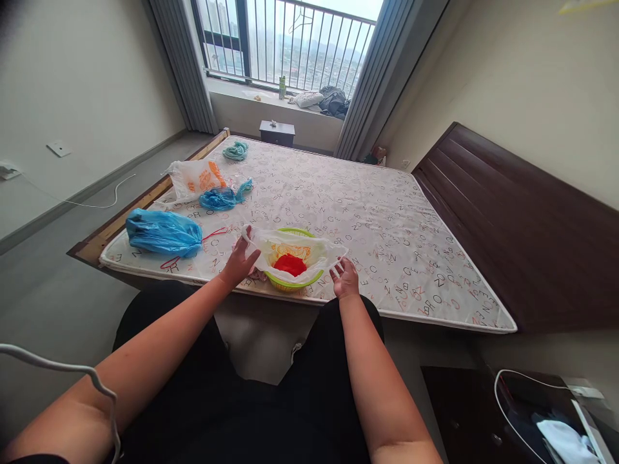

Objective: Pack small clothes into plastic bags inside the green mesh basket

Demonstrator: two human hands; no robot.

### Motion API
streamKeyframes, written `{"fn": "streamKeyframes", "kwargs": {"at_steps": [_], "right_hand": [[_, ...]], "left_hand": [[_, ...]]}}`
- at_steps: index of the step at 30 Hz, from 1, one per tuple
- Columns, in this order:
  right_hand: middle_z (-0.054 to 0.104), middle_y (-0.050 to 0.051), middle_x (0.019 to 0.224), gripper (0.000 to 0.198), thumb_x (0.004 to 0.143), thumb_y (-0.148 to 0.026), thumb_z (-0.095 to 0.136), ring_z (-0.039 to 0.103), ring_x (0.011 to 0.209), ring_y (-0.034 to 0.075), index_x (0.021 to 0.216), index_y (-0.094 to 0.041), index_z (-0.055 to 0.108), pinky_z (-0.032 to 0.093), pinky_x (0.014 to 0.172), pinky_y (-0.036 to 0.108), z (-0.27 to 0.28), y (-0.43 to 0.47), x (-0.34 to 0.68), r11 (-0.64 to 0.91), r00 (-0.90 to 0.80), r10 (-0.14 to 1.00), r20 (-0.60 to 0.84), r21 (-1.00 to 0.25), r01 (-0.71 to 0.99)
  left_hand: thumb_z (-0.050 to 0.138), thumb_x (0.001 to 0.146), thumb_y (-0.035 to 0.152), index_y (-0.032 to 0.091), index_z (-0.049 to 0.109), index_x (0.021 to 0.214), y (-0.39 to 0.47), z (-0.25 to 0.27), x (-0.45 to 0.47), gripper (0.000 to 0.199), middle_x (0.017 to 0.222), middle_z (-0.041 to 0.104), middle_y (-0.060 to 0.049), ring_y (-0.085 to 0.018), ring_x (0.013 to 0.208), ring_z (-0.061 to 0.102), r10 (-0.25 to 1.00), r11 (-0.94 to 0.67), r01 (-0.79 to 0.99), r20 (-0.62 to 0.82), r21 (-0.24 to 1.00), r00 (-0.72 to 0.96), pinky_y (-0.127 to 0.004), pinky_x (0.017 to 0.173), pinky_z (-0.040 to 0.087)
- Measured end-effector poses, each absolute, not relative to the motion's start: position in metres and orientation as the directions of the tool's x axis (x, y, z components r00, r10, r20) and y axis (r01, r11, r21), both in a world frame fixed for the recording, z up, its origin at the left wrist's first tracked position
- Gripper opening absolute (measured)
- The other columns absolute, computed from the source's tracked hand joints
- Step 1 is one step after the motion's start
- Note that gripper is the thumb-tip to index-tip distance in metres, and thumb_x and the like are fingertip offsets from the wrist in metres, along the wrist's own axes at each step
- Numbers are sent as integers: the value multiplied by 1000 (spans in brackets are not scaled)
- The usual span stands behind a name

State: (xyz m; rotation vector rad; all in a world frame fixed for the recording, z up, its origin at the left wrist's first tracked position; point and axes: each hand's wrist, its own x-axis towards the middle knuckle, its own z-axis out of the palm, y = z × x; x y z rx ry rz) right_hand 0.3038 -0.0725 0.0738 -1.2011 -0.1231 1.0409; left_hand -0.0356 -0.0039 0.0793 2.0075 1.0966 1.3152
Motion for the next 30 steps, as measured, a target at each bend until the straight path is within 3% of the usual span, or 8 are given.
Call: {"fn": "streamKeyframes", "kwargs": {"at_steps": [18, 30], "right_hand": [[69, -3, 130, 29, 68, -42, 77, 58, 117, 22, 93, -30, 68, 51, 78, 31, 70, -73, 301, -59, 533, 769, -353, -869, -491], [67, 0, 133, 31, 71, -44, 76, 52, 130, 24, 99, -31, 72, 49, 84, 34, 74, -75, 298, 6, 559, 794, -240, -915, -402]], "left_hand": [[53, 101, 60, 23, 32, 165, -3, 76, -35, 77, 167, 37, -17, -33, 158, 29, 833, -552, 385, 509, 740, 216, -54, 129, 24], [47, 103, 60, 21, 33, 164, -4, 79, -35, 74, 165, 39, -19, -33, 156, 32, 819, -572, 411, 520, 710, 241, -55, 128, 27]]}}
